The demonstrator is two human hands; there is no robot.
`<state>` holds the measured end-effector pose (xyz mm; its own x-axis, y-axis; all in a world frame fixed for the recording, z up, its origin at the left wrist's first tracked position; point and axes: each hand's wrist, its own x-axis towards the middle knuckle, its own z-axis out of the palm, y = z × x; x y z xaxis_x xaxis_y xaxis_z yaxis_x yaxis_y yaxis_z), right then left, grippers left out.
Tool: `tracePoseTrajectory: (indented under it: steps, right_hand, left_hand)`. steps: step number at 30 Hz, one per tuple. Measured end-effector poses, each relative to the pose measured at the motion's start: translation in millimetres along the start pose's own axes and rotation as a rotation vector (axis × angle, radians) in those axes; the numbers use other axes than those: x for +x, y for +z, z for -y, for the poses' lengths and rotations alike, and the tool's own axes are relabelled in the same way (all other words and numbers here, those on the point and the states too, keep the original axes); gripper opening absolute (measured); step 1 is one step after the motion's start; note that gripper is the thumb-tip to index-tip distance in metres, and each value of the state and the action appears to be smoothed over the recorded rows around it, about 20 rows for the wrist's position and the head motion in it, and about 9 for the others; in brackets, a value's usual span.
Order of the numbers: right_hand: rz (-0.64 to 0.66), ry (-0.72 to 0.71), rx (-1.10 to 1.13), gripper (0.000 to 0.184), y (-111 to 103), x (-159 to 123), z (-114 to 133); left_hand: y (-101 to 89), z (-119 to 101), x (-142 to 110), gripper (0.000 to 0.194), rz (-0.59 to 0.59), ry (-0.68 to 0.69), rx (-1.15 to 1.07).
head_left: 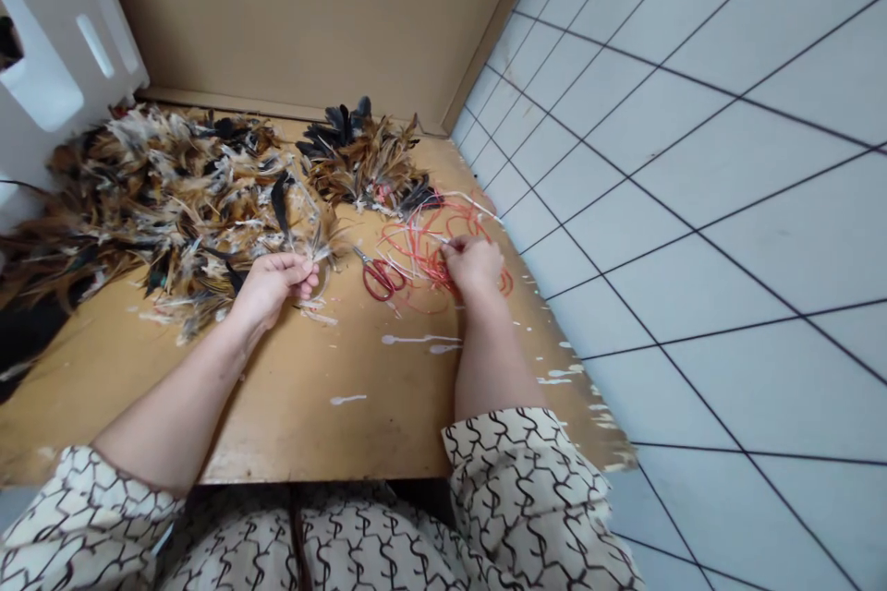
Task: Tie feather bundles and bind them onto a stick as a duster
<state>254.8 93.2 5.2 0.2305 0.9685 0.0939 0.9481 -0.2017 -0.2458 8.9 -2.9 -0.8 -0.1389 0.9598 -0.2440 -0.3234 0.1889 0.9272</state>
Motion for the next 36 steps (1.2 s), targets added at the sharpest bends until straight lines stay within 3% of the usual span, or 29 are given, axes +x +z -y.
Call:
tracePoseTrajectory:
  steps: [5, 12, 17, 28, 32, 36]
  right_hand:
    - [0.024, 0.041, -0.072, 0.024, -0.7, -2.9, 1.5]
    - [0.027, 0.157, 0.053, 0.028, -3.0, -3.0, -2.7]
    - [-0.042, 0.105, 0.098, 0.026, 8.4, 3.0, -5.9]
    - [0.056, 0.136, 0.059, 0.023, 12.7, 7.3, -6.0]
    - [-0.015, 0.054, 0.197, 0.020, 12.6, 5.4, -3.6]
    - [-0.031, -0.109, 0.535, 0.012, 9.7, 1.5, 2.1]
  left_hand:
    - [0.2, 1.1, -0.2, 0.021, 0.003, -0.001, -0.001]
    - [0.5, 0.9, -1.7, 0.022, 0.012, 0.007, -0.012]
    - [0.6, 0.4, -2.1, 0.021, 0.022, 0.015, -0.006]
    - [2.4, -0.5, -2.9, 0.019, 0.010, 0.007, 0.032]
    - [1.9, -1.1, -3.7, 0.019, 0.011, 0.010, 0.019]
    - [1.9, -1.4, -4.1, 0.019, 0.020, 0.022, 0.015]
